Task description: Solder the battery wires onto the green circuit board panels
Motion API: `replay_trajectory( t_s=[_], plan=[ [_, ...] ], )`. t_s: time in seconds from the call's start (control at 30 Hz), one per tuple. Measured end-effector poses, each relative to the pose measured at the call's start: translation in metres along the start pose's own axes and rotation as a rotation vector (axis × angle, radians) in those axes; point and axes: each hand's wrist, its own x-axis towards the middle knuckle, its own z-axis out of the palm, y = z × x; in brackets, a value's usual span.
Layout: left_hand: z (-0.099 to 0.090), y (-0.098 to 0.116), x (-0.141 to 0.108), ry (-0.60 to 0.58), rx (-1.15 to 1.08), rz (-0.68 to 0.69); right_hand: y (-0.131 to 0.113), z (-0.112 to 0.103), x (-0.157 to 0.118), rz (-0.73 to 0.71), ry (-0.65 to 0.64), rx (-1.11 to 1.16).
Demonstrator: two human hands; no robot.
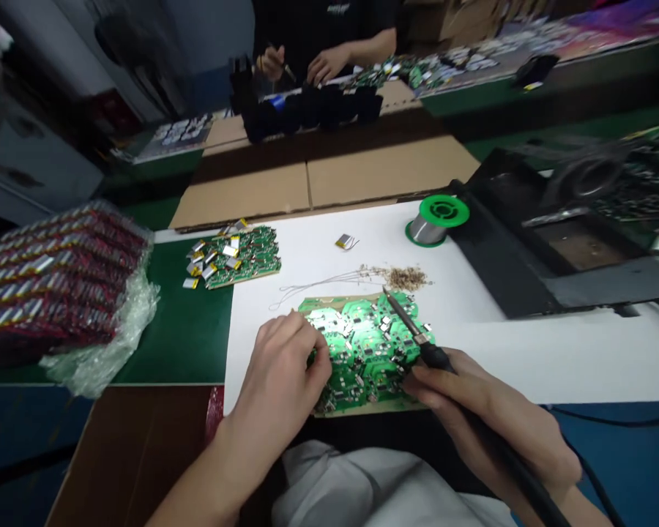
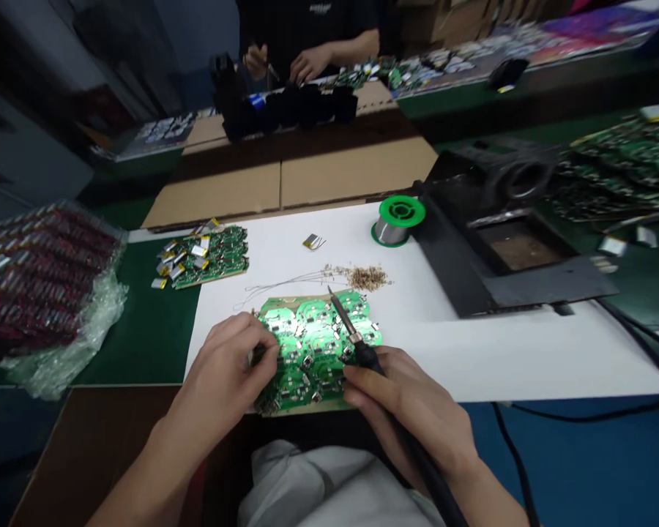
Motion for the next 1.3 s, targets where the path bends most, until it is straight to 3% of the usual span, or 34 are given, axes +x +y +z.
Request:
replay_trajectory(
  t_s=[0.1, 0.23, 0.37, 0.47, 0.57, 0.7, 0.9, 1.07, 1.23, 1.3],
  plan=[
    [-0.003, -0.006, -0.001, -0.038, -0.077, -0.025, -0.001, 0.004, 0.000, 0.028, 0.026, -0.003],
    [-0.024, -0.014, 0.007, -0.048, -0.198, -0.078, -0.009, 0.006, -0.005, 0.139, 0.123, 0.022],
    [-0.036, -0.016, 0.050, 0.068, -0.141, -0.072, -0.013, 0.007, -0.008, 0.172, 0.236, 0.103],
    [-0.020, -0.017, 0.103, 0.003, 0.001, -0.005, -0.018, 0.006, -0.005, 0.229, 0.365, 0.121],
    [0.006, -0.018, 0.152, -0.062, 0.052, 0.037, -0.025, 0.001, -0.002, 0.271, 0.409, 0.102],
    [0.029, -0.022, 0.180, -0.102, 0.111, 0.053, -0.030, -0.009, 0.000, 0.336, 0.418, 0.066],
    [0.029, -0.033, 0.177, -0.066, 0.085, 0.042, -0.025, -0.012, 0.000, 0.374, 0.426, 0.093],
    [0.016, -0.033, 0.167, -0.009, -0.054, 0.008, -0.021, -0.009, 0.008, 0.305, 0.465, 0.152],
    [-0.016, -0.024, 0.109, 0.092, -0.318, 0.026, -0.024, -0.009, 0.028, 0.219, 0.324, 0.146],
    [-0.026, -0.018, 0.076, 0.151, -0.630, 0.031, -0.030, -0.007, 0.039, 0.207, 0.262, 0.148]
  ],
)
